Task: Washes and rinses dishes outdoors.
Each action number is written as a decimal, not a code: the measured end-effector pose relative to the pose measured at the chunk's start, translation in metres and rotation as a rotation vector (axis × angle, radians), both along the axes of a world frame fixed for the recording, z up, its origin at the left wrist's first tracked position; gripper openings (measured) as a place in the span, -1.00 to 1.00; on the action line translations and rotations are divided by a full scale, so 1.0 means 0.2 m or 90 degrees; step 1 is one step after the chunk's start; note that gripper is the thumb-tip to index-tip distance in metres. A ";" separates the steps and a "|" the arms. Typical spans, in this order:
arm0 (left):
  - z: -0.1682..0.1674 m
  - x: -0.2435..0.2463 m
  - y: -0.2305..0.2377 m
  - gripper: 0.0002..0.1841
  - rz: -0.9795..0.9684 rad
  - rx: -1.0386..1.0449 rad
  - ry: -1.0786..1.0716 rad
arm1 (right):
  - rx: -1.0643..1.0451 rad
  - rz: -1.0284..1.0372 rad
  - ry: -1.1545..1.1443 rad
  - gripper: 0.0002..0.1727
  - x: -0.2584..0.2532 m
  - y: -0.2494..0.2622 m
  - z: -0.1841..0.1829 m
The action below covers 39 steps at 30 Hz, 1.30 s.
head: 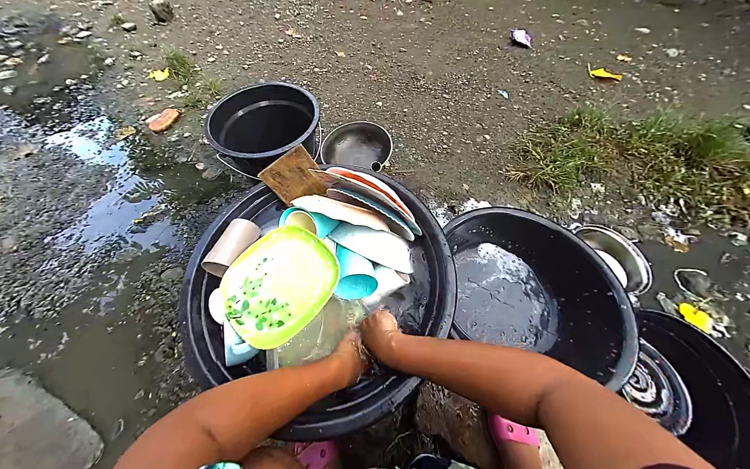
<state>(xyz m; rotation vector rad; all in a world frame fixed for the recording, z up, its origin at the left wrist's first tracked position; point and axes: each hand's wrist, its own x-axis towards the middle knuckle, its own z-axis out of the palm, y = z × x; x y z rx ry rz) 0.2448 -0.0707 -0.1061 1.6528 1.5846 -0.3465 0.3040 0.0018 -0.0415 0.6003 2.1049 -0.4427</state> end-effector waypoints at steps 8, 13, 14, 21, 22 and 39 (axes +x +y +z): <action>0.31 0.01 0.08 -0.49 0.110 0.155 -0.097 | -0.033 -0.122 0.161 -0.70 0.17 0.39 0.32; 0.39 0.06 0.17 -0.51 0.167 0.715 -0.287 | -0.377 -0.364 0.521 -0.73 0.60 0.82 0.26; 0.40 0.07 0.20 -0.52 0.140 0.803 -0.303 | -0.486 -0.434 0.587 -0.75 0.66 0.87 0.19; 0.32 0.18 0.15 -0.67 -0.018 0.897 -0.269 | -0.764 -0.601 0.820 -0.63 0.70 0.91 0.01; 0.29 0.19 0.13 -0.71 0.006 0.820 -0.292 | -0.757 -0.585 0.803 -0.67 0.67 0.92 0.04; 0.44 0.25 0.23 -0.71 -0.124 -0.182 0.096 | -0.083 0.026 0.263 -0.65 0.27 0.55 0.32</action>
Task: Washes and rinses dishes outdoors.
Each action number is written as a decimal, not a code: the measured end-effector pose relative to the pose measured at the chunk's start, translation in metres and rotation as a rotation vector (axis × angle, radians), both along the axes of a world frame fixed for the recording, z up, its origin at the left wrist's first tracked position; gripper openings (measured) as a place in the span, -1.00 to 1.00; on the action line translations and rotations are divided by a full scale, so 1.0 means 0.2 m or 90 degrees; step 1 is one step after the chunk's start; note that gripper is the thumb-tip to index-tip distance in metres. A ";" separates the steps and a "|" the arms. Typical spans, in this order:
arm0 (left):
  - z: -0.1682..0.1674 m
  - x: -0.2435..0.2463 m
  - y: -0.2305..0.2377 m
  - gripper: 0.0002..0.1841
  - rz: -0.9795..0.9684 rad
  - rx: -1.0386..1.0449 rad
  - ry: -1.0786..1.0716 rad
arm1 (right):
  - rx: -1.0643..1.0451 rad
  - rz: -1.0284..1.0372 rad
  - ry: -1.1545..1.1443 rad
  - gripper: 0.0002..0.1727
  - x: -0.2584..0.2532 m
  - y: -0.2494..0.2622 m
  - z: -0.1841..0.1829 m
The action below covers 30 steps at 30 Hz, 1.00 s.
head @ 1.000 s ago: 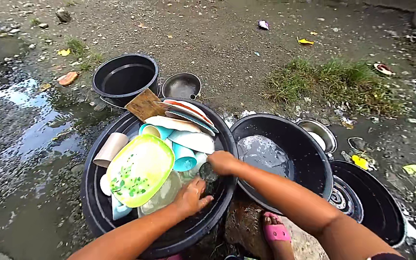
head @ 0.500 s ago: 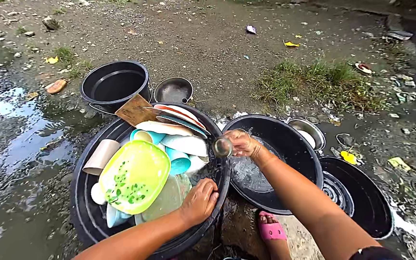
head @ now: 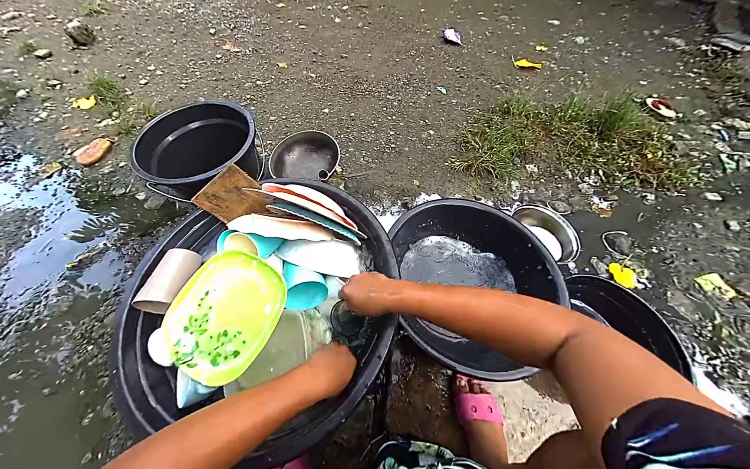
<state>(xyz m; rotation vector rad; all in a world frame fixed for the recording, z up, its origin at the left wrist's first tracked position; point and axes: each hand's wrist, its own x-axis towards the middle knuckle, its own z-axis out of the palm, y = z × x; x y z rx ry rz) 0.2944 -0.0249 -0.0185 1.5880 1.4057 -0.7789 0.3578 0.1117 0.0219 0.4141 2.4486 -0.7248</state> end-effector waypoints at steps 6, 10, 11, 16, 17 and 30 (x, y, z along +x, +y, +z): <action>0.29 0.24 0.07 -0.65 0.226 0.200 -0.304 | -0.080 -0.199 0.198 -0.61 0.35 0.54 0.01; 0.05 0.54 0.05 -0.45 0.648 0.015 -0.402 | -0.127 -0.399 0.109 -0.56 0.80 0.90 -0.39; -0.05 0.61 0.06 -0.41 0.801 -0.035 -0.386 | -0.141 -0.451 0.093 -0.54 0.92 0.96 -0.52; -0.39 0.81 0.18 -0.17 1.254 0.058 -0.403 | -0.020 -0.698 0.242 -0.56 1.28 1.08 -0.89; -0.43 0.85 0.21 -0.18 1.312 0.130 -0.432 | 0.093 -0.697 0.292 -0.59 1.33 1.08 -0.88; -0.12 0.80 0.63 -0.21 1.273 0.574 -0.586 | 0.122 -1.003 0.273 -0.50 1.67 1.14 -0.85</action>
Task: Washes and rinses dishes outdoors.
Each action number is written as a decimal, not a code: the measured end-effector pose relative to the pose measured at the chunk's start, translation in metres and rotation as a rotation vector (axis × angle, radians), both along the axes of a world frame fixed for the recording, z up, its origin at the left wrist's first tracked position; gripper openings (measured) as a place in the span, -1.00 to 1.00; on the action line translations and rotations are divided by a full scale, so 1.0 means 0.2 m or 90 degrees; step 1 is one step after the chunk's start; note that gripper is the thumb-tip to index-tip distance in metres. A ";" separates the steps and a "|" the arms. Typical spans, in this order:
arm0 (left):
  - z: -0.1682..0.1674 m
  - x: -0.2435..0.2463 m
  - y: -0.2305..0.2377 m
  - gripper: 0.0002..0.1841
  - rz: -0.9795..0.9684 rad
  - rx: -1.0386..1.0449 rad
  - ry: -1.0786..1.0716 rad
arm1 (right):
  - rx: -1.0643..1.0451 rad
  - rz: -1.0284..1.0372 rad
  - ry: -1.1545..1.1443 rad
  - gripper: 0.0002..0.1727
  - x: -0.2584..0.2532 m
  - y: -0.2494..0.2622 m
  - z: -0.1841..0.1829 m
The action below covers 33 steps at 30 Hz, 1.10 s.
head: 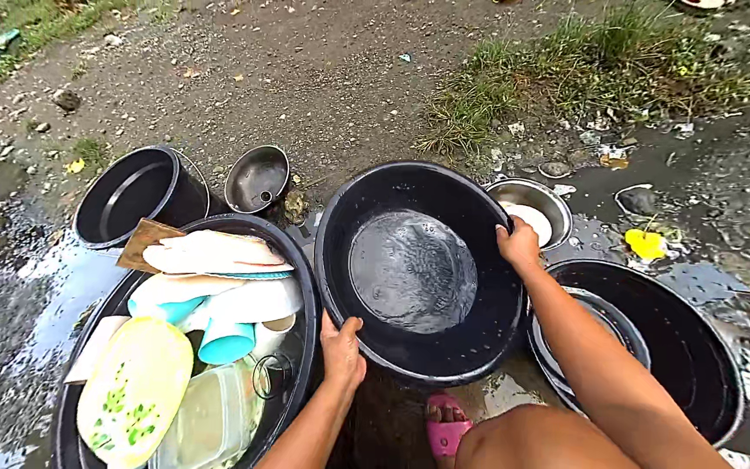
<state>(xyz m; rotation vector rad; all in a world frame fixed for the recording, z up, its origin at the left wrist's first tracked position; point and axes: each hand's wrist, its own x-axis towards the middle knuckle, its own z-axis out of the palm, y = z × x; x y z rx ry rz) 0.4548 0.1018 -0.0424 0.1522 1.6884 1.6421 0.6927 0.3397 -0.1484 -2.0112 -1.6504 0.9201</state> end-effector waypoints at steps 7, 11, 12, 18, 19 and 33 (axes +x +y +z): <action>0.05 -0.23 0.19 -0.28 -0.124 0.106 0.180 | 0.097 -0.046 0.040 -0.34 -0.13 0.03 -0.07; 0.03 -0.33 0.29 -0.33 -0.151 0.123 0.186 | 0.342 0.162 0.035 -0.41 -0.27 0.02 -0.14; 0.03 -0.36 0.31 -0.34 -0.153 0.117 0.185 | 0.310 0.220 0.088 -0.45 -0.33 0.05 -0.17; 0.13 -0.55 0.36 -0.38 -0.165 0.103 0.201 | 0.171 0.273 0.232 -0.53 -0.58 0.20 -0.29; 0.13 -0.58 0.36 -0.38 -0.171 0.105 0.204 | 0.164 0.280 0.238 -0.55 -0.61 0.20 -0.31; 0.14 -0.64 0.59 -0.49 -0.281 0.082 0.229 | -0.246 -0.066 0.629 -0.63 -1.27 -0.47 0.03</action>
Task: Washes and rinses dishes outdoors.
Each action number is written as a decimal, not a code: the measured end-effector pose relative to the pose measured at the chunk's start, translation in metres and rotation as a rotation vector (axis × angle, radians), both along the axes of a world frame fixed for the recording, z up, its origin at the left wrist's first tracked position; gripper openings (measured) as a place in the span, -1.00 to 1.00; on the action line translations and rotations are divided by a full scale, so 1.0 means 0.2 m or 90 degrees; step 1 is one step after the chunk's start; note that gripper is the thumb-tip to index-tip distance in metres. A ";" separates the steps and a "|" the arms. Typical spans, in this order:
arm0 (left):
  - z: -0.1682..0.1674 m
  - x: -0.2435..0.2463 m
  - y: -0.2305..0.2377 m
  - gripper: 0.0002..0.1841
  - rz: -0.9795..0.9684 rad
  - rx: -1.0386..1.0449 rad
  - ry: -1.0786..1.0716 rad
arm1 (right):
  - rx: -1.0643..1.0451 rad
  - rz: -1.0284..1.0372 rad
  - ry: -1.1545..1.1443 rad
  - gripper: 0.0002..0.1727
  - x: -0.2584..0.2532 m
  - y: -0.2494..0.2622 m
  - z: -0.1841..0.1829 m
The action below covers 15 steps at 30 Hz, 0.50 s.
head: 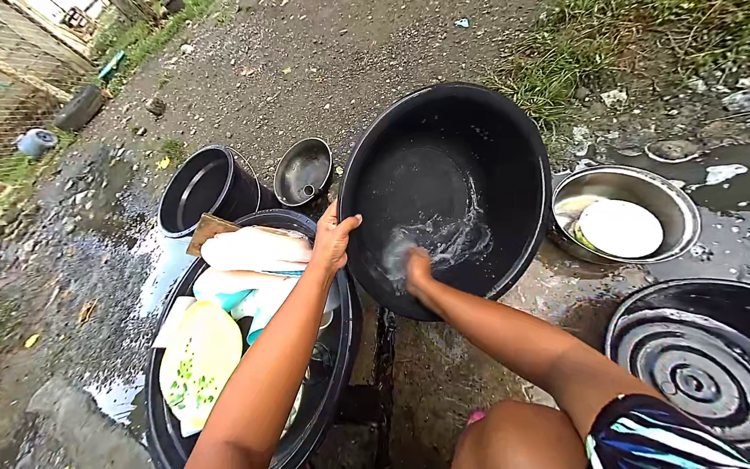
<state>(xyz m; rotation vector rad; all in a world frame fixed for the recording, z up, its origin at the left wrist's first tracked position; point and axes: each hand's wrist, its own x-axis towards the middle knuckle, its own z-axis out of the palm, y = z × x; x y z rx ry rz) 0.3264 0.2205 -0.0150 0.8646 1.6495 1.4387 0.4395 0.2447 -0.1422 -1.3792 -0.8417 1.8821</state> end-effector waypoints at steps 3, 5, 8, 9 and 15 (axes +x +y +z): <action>-0.01 0.00 0.06 -0.58 0.005 0.014 0.003 | 0.156 0.091 0.190 -0.46 -0.18 -0.01 0.27; 0.02 0.00 0.08 -0.64 0.002 0.002 0.019 | 0.367 0.181 0.187 -0.41 -0.20 -0.01 0.31; 0.06 -0.01 0.12 -0.63 -0.003 -0.035 0.026 | 0.550 0.392 0.010 0.02 -0.01 -0.09 0.12; 0.06 -0.02 0.15 -0.62 -0.009 -0.042 0.030 | 0.569 0.481 -0.085 0.08 0.09 -0.11 0.05; -0.03 0.01 0.08 -0.38 -0.039 -0.046 0.155 | 0.421 0.634 -0.272 -0.04 0.23 -0.12 0.14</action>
